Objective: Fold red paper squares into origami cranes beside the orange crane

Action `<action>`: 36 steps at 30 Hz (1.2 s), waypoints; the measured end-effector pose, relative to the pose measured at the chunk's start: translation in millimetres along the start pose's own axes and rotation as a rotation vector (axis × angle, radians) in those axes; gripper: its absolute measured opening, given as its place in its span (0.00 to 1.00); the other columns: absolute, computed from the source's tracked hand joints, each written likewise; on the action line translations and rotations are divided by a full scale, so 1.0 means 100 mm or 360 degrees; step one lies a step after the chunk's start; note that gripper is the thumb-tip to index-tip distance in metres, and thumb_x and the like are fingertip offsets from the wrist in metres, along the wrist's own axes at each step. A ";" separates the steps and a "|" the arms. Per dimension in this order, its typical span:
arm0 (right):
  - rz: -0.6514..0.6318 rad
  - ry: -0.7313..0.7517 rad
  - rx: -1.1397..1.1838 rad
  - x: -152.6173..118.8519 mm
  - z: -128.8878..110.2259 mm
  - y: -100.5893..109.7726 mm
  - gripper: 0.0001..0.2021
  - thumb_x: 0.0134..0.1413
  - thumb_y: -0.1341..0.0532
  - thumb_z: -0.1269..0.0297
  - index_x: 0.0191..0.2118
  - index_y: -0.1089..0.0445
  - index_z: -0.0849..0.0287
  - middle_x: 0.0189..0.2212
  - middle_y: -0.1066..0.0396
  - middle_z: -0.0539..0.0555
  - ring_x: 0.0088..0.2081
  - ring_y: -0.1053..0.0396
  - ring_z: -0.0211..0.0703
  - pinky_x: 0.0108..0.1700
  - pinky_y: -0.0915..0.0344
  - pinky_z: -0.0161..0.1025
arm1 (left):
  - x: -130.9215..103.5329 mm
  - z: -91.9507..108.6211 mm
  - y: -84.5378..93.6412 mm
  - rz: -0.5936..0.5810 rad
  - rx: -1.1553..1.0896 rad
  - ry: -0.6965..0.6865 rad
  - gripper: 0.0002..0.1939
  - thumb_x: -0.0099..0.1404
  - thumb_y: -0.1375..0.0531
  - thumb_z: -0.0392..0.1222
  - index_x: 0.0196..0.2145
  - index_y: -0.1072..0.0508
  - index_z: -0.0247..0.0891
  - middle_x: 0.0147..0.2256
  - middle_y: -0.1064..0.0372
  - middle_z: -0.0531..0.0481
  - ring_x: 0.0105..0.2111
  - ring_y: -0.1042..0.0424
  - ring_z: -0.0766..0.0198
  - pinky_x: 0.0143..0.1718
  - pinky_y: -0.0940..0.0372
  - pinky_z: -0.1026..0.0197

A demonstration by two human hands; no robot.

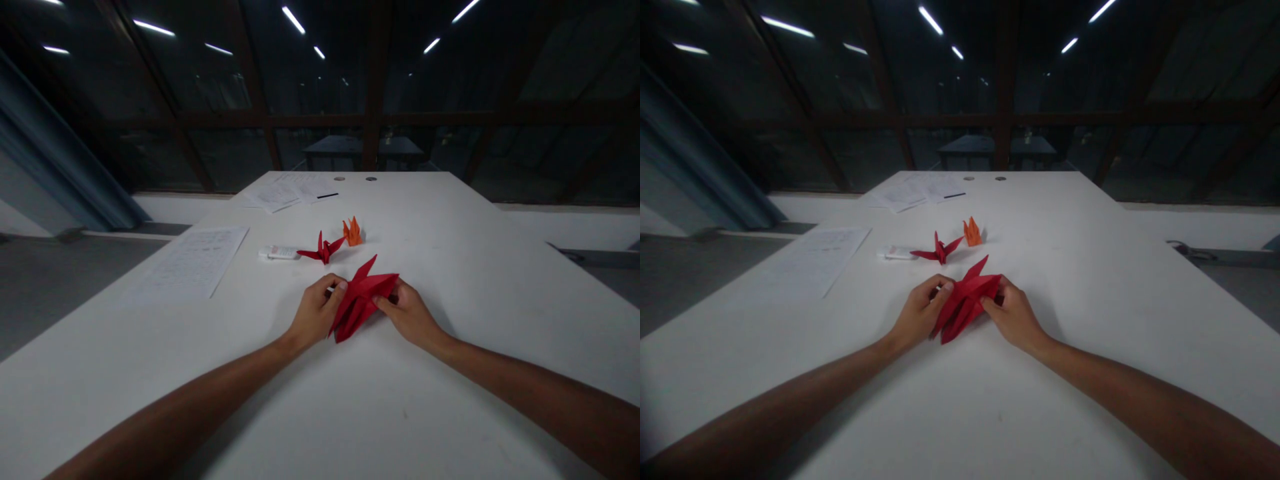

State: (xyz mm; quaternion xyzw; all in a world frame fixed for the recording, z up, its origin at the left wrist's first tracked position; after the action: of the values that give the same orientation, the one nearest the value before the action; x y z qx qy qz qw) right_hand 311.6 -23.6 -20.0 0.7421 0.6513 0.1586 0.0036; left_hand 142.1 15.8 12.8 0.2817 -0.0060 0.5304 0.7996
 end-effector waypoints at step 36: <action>0.0209 -0.0155 0.0234 0.02 0.15 0.14 0.13 0.52 0.39 0.66 0.46 0.34 0.54 0.24 0.29 0.45 0.23 0.36 0.38 0.25 0.40 0.35 | -0.17 0.35 -0.14 0.0033 0.0866 -0.0438 0.45 0.49 0.32 0.36 0.63 0.44 0.42 0.61 0.44 0.39 0.58 0.37 0.46 0.59 0.37 0.43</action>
State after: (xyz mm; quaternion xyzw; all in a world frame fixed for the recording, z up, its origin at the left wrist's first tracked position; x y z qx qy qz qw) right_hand 329.2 -20.9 -31.1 0.7882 0.6102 0.0740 -0.0296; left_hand 156.8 -18.4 30.9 0.5547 0.0252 0.4775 0.6809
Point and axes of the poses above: each hand's wrist, its own x-axis towards the middle knuckle, its own y-axis out of the back of the hand, z = x × y, the point moved 9 cm from there along x, towards the middle knuckle
